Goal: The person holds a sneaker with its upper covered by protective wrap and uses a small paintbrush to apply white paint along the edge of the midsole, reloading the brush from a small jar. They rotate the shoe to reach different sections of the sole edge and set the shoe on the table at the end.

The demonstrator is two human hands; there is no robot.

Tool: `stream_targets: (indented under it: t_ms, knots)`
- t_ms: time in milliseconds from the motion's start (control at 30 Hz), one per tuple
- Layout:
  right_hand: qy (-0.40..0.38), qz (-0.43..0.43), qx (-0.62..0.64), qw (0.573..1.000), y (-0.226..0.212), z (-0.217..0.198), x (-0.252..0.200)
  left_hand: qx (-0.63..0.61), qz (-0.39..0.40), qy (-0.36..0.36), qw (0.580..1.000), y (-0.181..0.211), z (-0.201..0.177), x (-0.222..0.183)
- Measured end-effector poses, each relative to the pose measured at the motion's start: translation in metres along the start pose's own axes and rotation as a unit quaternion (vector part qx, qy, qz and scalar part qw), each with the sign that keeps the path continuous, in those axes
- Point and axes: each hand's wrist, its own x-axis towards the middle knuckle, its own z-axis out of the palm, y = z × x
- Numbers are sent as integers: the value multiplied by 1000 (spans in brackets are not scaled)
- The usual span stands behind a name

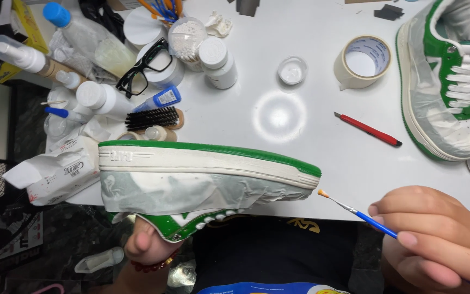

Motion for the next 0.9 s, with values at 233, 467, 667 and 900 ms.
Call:
stream_targets:
  t_ms: [233,467,667,900]
  knots:
    - [35,25,19,999,-1,15,0,337,-28,-81,938,2,32,6]
    - [-32,168,45,984,-39,30,34,482,-72,-198,850,7,39,-1]
    - [-120,151,137,972,-42,36,57,555,0,-208,805,-5,32,-14]
    - [63,110,60,990,-20,36,7,528,46,-188,827,-18,20,-27]
